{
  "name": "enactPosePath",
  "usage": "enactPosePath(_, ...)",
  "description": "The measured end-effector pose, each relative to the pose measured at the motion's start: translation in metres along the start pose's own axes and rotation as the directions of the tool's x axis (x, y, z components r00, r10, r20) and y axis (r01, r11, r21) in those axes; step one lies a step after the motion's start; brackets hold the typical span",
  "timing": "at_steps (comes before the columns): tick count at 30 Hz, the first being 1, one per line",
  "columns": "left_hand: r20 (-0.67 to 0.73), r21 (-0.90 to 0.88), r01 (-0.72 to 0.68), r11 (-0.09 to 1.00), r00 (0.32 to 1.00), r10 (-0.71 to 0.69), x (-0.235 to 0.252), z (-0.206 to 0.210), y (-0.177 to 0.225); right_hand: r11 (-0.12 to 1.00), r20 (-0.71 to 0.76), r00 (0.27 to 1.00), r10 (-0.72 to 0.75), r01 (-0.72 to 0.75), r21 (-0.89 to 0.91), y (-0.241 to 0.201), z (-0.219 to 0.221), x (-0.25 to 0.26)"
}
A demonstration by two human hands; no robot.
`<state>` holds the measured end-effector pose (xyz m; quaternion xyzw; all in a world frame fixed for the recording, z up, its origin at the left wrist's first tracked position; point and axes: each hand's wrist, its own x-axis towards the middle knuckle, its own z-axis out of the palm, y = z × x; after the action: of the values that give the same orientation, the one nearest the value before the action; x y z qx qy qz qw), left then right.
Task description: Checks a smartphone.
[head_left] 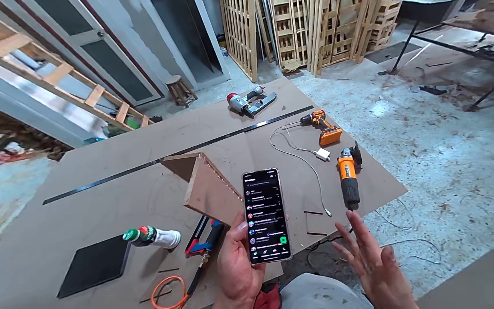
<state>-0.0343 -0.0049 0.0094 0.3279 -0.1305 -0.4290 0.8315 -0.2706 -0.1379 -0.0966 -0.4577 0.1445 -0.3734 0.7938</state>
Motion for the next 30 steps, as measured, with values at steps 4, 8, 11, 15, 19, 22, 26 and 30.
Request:
enactPosePath(4,-0.008,-0.02,-0.008,1.0,1.0,0.008,0.0022,0.0008,-0.0085,0.999,0.015,0.999,0.029,-0.028,-0.03,-0.0073,-0.0004,-0.0047)
enactPosePath(8,0.005,-0.04,0.005,0.999,1.0,-0.005,0.0011,0.0002,-0.0057,0.996,0.047,0.995,0.085,-0.086,0.004,-0.0043,0.0043,-0.0034)
enactPosePath(11,0.013,-0.033,0.004,0.999,1.0,-0.004,0.0015,0.0004,-0.0032,0.993,0.054,0.992,0.117,-0.118,0.014,-0.0072,0.0056,-0.003)
enactPosePath(15,0.002,-0.065,0.009,0.998,1.0,-0.009,0.0007,0.0011,-0.0008,0.988,0.056,0.987,0.152,-0.152,0.004,-0.0079,0.0062,-0.0027)
enactPosePath(19,0.028,-0.086,0.013,0.996,1.0,-0.01,0.0,-0.001,-0.0014,0.985,0.078,0.982,0.17,-0.172,0.017,-0.008,0.0054,-0.0032)
enactPosePath(22,0.032,-0.09,0.014,0.996,0.999,-0.012,0.0001,-0.002,-0.0023,0.985,0.071,0.983,0.17,-0.172,0.021,-0.007,0.0047,-0.0045)
enactPosePath(26,0.039,-0.102,0.011,0.995,0.999,-0.007,-0.0011,-0.0034,-0.0024,0.987,0.03,0.986,0.163,-0.163,-0.004,-0.0051,0.0041,-0.0052)
enactPosePath(30,0.038,-0.103,0.011,0.995,0.999,-0.008,-0.0018,-0.0044,-0.0022,0.985,0.017,0.985,0.173,-0.172,-0.011,-0.0053,0.0033,-0.0074)
